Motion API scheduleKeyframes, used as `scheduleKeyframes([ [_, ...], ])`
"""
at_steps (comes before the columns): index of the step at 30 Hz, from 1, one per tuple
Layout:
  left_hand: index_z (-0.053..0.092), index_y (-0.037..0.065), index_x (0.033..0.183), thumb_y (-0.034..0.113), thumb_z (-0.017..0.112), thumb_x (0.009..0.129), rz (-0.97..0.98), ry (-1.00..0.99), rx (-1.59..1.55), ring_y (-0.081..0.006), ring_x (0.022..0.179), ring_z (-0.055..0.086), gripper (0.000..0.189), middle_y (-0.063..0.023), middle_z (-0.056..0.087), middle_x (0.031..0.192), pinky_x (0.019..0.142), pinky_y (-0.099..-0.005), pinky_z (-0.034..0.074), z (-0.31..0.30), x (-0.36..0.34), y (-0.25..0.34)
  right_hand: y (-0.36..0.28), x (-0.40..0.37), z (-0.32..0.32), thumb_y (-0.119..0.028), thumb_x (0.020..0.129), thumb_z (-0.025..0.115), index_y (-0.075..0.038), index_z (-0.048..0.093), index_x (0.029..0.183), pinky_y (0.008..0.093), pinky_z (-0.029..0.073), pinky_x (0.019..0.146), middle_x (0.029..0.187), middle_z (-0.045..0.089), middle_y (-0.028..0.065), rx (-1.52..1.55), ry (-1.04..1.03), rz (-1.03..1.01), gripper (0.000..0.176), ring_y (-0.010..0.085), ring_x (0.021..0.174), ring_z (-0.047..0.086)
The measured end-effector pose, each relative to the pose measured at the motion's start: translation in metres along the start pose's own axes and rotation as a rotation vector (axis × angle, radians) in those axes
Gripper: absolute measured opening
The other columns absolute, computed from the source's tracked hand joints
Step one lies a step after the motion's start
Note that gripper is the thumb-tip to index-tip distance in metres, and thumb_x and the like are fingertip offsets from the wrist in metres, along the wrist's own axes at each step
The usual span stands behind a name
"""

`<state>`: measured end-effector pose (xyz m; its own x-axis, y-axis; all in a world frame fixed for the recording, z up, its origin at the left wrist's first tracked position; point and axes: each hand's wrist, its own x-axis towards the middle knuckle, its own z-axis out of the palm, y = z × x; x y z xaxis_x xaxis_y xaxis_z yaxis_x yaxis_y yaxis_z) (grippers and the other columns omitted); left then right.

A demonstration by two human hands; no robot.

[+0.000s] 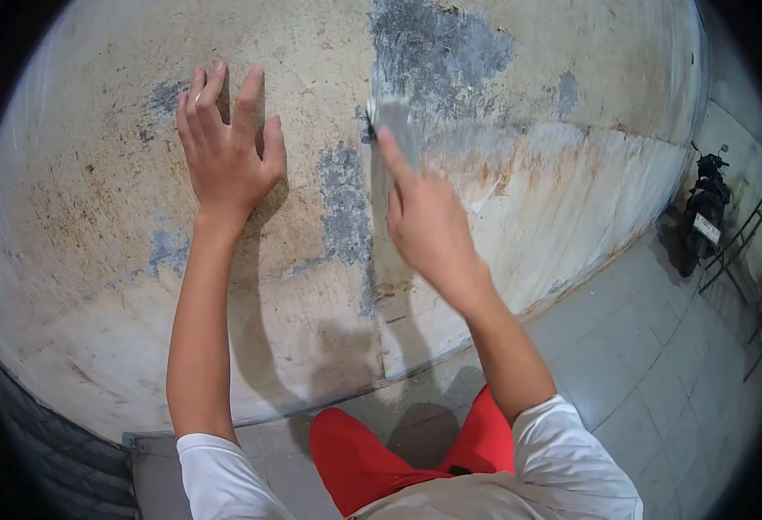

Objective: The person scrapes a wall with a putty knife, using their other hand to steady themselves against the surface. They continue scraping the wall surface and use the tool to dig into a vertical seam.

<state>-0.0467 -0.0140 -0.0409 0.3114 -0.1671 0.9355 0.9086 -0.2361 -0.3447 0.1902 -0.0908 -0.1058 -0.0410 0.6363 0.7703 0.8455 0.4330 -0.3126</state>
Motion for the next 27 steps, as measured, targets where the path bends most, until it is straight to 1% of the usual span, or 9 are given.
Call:
scheduleKeyframes([
  [3,0.053,0.022,0.15,0.027,0.067,0.092,-0.004,0.006,0.006,-0.0398,0.148,0.037,0.06,-0.0156,0.043,0.153,0.123,-0.0601,0.028,0.001,-0.001,0.0,-0.002,-0.012,0.002,-0.004,0.095,0.057,-0.012,0.047,0.157,0.0553,0.052,0.072,0.079,0.064,0.0311,-0.053,0.006,-0.009,0.063,0.0457,0.075,0.066],
  [6,0.053,0.022,0.15,0.027,0.067,0.091,-0.008,0.005,0.003,-0.0393,0.148,0.037,0.061,-0.0151,0.043,0.153,0.123,-0.0596,0.028,0.002,-0.001,0.0,-0.004,0.022,-0.011,-0.005,0.095,0.058,-0.017,0.046,0.159,0.0553,0.053,0.073,0.08,0.064,0.0324,0.005,0.044,-0.057,0.066,0.0473,0.074,0.066],
  [10,0.054,0.022,0.149,0.028,0.068,0.09,-0.011,0.008,0.012,-0.0383,0.147,0.038,0.061,-0.0142,0.043,0.151,0.123,-0.0592,0.028,0.001,0.0,0.001,-0.001,-0.009,0.01,-0.005,0.096,0.058,-0.017,0.044,0.16,0.0547,0.054,0.074,0.08,0.064,0.0322,-0.063,0.108,-0.041,0.067,0.0488,0.075,0.065],
  [12,0.053,0.022,0.15,0.026,0.067,0.091,-0.012,0.002,0.006,-0.039,0.148,0.037,0.061,-0.0146,0.042,0.153,0.123,-0.0593,0.027,0.0,-0.001,0.001,-0.004,-0.023,0.015,-0.005,0.096,0.058,-0.014,0.042,0.16,0.0553,0.053,0.074,0.079,0.065,0.0314,-0.081,-0.035,0.009,0.067,0.0497,0.075,0.065],
  [15,0.053,0.021,0.15,0.026,0.067,0.091,-0.014,0.001,0.005,-0.039,0.148,0.037,0.061,-0.0148,0.042,0.153,0.123,-0.0593,0.027,0.0,0.0,0.001,-0.005,0.01,0.011,-0.005,0.096,0.059,-0.014,0.041,0.161,0.0552,0.053,0.075,0.08,0.065,0.0318,-0.052,0.114,-0.073,0.068,0.0486,0.076,0.065],
  [19,0.053,0.021,0.15,0.027,0.067,0.091,-0.012,-0.001,0.002,-0.0391,0.148,0.037,0.06,-0.0151,0.042,0.153,0.123,-0.0595,0.027,0.001,0.0,0.0,-0.008,0.007,0.009,-0.005,0.095,0.059,-0.014,0.042,0.161,0.055,0.053,0.074,0.079,0.064,0.0319,-0.072,0.121,-0.065,0.068,0.0475,0.074,0.065],
  [21,0.053,0.021,0.15,0.027,0.067,0.092,-0.007,0.005,0.001,-0.0392,0.148,0.037,0.06,-0.0153,0.042,0.152,0.123,-0.0595,0.027,0.001,0.001,-0.001,-0.008,-0.014,0.01,-0.004,0.096,0.058,-0.013,0.043,0.16,0.055,0.052,0.074,0.079,0.064,0.0313,-0.042,0.009,-0.005,0.067,0.047,0.074,0.064],
  [24,0.054,0.021,0.15,0.027,0.067,0.092,-0.006,0.01,0.003,-0.0395,0.148,0.037,0.06,-0.0157,0.043,0.152,0.123,-0.0597,0.027,0.001,0.0,0.0,-0.005,-0.005,0.003,-0.004,0.096,0.058,-0.013,0.045,0.159,0.0554,0.052,0.075,0.08,0.065,0.0313,-0.033,-0.004,-0.024,0.065,0.0476,0.075,0.065],
  [27,0.054,0.021,0.149,0.027,0.067,0.091,-0.019,0.0,-0.001,-0.0394,0.148,0.037,0.06,-0.0161,0.043,0.152,0.123,-0.0594,0.027,0.0,-0.001,0.0,-0.007,0.024,-0.002,-0.005,0.095,0.058,-0.015,0.046,0.159,0.056,0.052,0.074,0.079,0.064,0.0317,0.031,0.099,-0.076,0.065,0.0468,0.074,0.065],
])
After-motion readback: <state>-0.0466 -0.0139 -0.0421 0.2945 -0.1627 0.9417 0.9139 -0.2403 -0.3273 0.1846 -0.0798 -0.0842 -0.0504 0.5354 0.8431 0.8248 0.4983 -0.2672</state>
